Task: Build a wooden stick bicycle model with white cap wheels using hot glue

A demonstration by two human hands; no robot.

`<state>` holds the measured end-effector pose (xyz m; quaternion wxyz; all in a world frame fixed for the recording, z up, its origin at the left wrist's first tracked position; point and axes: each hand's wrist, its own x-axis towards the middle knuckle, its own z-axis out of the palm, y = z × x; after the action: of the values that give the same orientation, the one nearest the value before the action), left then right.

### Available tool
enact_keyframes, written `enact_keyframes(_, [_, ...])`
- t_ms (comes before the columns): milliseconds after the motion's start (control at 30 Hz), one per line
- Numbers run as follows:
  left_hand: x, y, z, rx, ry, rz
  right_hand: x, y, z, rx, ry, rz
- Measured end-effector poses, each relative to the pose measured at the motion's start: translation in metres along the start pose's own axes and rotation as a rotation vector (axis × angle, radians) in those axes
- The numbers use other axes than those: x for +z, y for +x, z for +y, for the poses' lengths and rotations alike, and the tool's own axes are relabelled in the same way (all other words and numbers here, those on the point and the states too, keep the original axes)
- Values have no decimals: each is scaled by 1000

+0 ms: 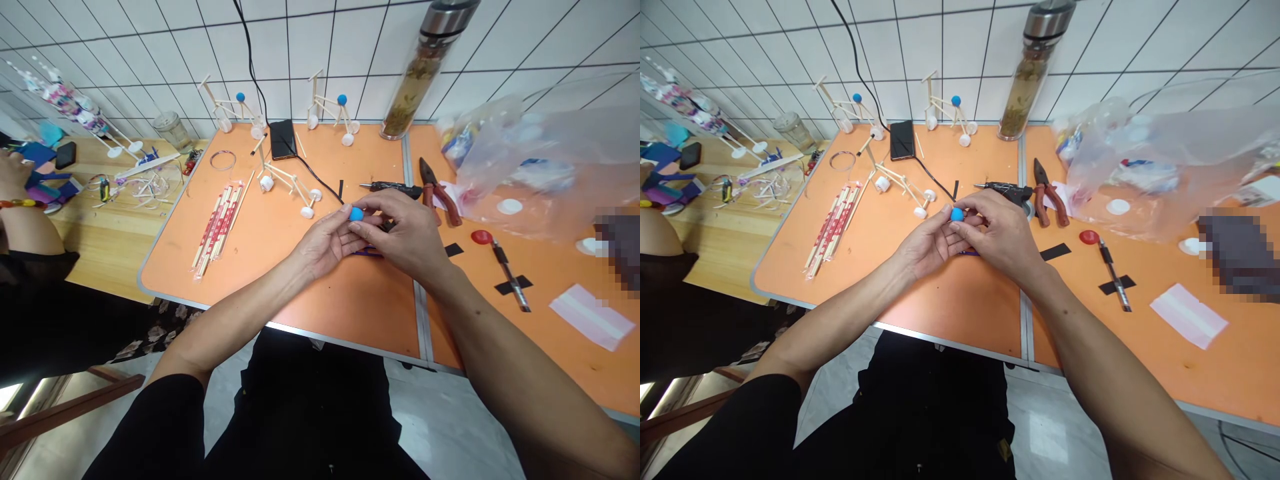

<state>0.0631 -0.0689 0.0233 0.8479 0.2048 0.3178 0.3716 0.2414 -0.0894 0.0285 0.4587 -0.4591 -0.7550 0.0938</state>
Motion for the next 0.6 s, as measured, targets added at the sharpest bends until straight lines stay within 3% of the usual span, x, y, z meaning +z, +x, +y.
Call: enact_keyframes(600, [3,-2,4,-55,-74,17,-1,0,-2,28,12,-22])
